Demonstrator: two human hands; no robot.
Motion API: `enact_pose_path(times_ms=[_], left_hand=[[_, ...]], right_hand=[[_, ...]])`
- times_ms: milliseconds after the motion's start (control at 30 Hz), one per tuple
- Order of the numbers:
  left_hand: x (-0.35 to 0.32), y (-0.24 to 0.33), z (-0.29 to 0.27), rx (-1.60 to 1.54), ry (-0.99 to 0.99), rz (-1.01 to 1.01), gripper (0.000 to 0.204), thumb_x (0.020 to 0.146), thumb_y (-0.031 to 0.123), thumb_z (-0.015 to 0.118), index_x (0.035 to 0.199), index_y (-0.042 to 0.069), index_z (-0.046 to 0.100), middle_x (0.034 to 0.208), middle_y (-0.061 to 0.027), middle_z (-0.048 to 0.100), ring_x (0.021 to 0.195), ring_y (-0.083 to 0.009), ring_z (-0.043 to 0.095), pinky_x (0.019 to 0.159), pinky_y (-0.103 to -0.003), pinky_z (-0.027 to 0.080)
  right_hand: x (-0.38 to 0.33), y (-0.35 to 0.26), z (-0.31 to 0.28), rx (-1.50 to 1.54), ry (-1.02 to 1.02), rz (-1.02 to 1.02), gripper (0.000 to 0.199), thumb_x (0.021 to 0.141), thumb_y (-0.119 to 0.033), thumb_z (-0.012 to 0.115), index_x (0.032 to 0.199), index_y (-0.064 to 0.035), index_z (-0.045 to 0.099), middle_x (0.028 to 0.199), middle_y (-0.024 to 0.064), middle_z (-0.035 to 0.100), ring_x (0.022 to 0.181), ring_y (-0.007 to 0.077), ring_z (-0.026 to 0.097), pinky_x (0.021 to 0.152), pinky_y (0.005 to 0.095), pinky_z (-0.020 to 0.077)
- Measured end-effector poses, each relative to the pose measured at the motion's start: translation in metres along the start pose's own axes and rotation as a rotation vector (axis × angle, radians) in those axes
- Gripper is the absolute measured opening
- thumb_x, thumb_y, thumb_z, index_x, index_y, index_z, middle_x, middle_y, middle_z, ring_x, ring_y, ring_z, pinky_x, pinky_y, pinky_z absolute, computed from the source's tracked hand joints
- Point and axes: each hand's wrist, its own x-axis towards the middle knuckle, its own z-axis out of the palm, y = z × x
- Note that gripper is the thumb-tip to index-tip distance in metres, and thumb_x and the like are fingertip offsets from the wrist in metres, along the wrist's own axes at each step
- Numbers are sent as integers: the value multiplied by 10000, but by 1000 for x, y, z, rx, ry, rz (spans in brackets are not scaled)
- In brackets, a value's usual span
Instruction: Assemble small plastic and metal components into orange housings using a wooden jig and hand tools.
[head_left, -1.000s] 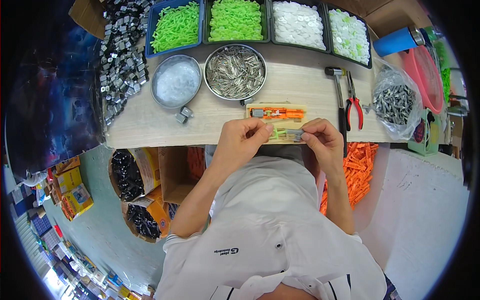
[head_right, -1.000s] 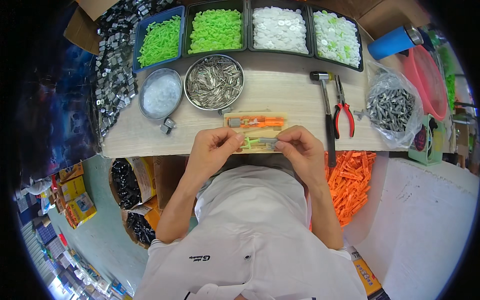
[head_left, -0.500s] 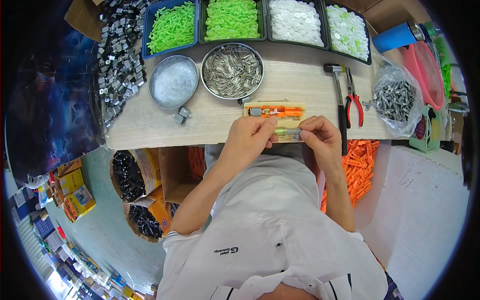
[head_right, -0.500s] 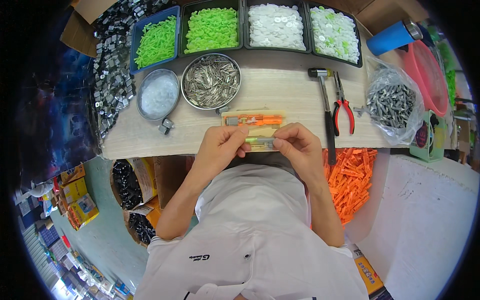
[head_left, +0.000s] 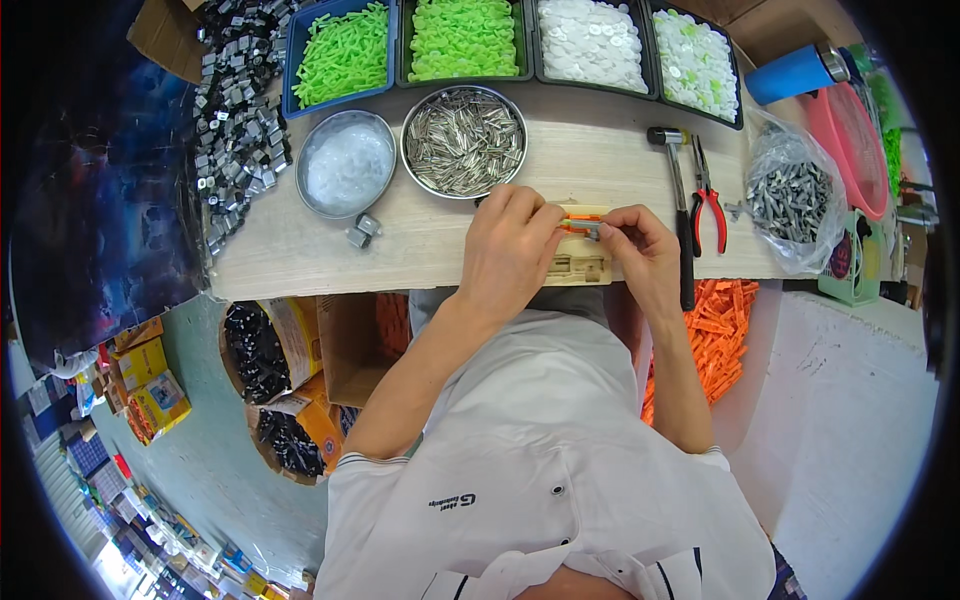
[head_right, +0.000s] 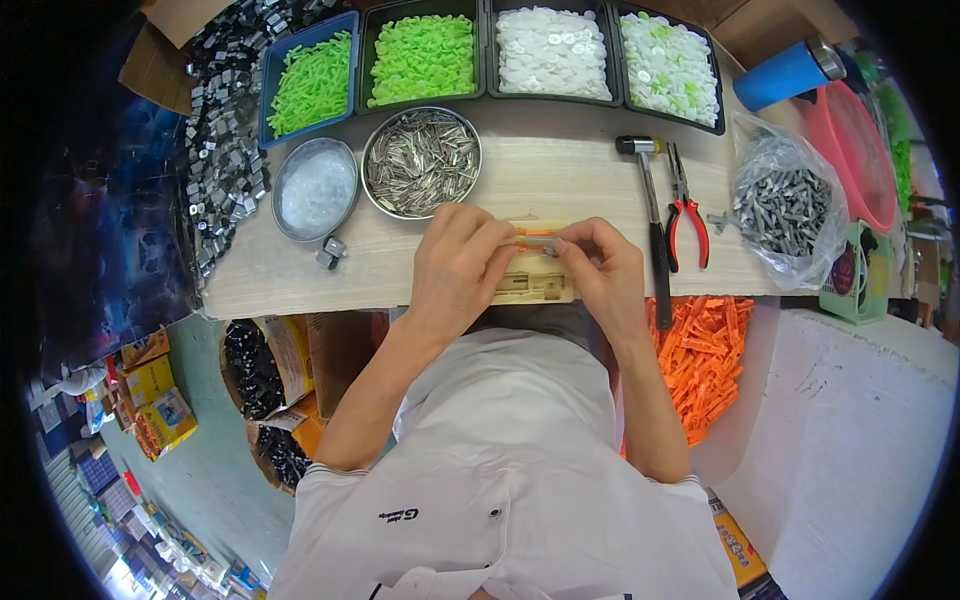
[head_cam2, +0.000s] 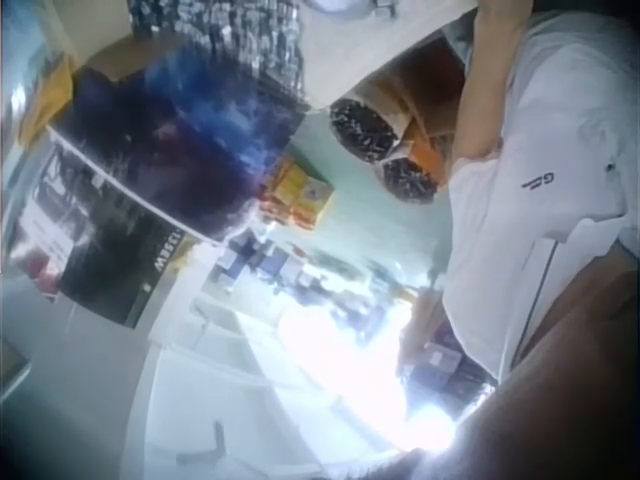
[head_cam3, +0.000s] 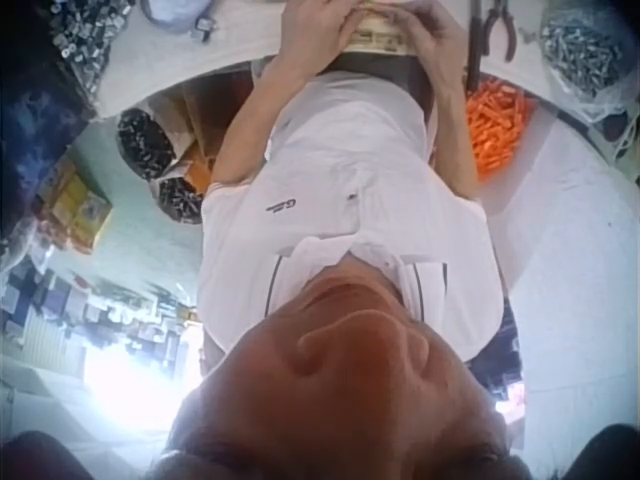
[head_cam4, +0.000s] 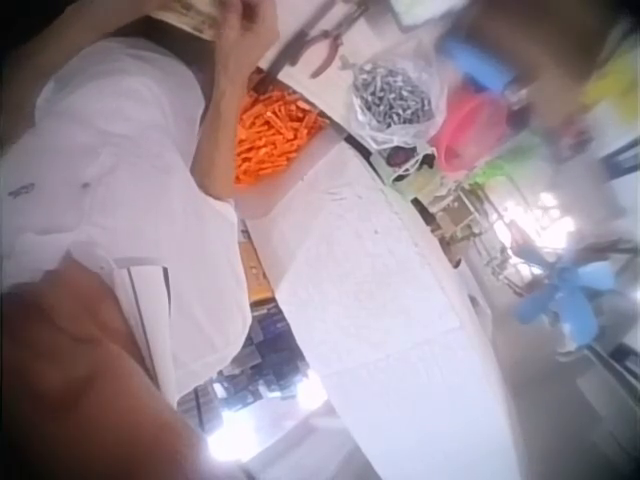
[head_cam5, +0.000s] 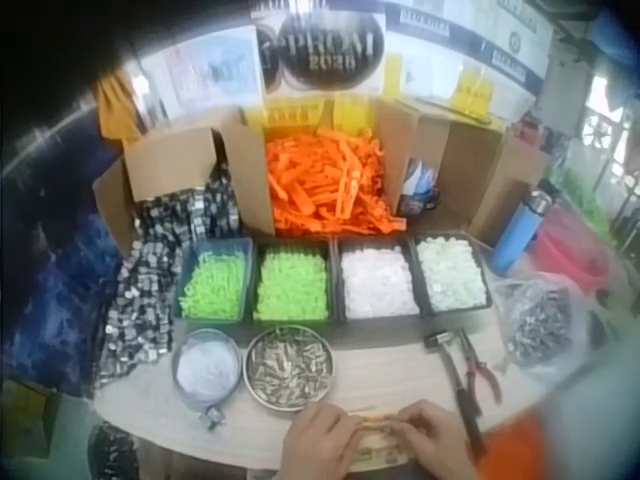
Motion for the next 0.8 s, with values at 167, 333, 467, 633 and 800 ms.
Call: enact_pose_path(times_ms=[167,333,467,633,800], left_hand=[[3,-5,7,52,-41,57,145,768,23,741,875,54,649,852,-68,591,862,-282,555,736,-407,477],[8,-1,9,137,-106,86,155,731,13,726,800,49,593,830,-75,558,834,-286,544,716,-409,469],[12,4,11,114,-133,70,161,713,10,722,791,45,585,829,-83,552,835,-290,547,721,-411,473],[20,5,6,167,-192,91,108,706,19,692,784,26,617,823,-94,568,839,-280,557,727,-396,473],[18,1,4,123,-214,97,112,736,-1,710,791,29,616,814,-89,558,816,-279,549,714,-398,465]], right_hand=[[2,-1,2,-62,-1,0,77,920,-35,693,984,-2,667,840,-18,622,757,45,546,683,200,443],[2,0,8,-241,50,-182,119,872,6,702,985,11,667,917,34,570,760,83,543,675,220,443],[-2,4,13,-315,108,-287,172,838,22,727,1001,17,673,1037,80,538,804,133,563,690,244,462],[-3,19,16,-382,226,-390,188,849,-5,740,1029,9,687,1047,98,533,852,172,574,724,268,491],[-26,4,6,-255,233,-371,283,867,53,682,1143,1,650,1067,108,557,867,178,585,786,267,497]])
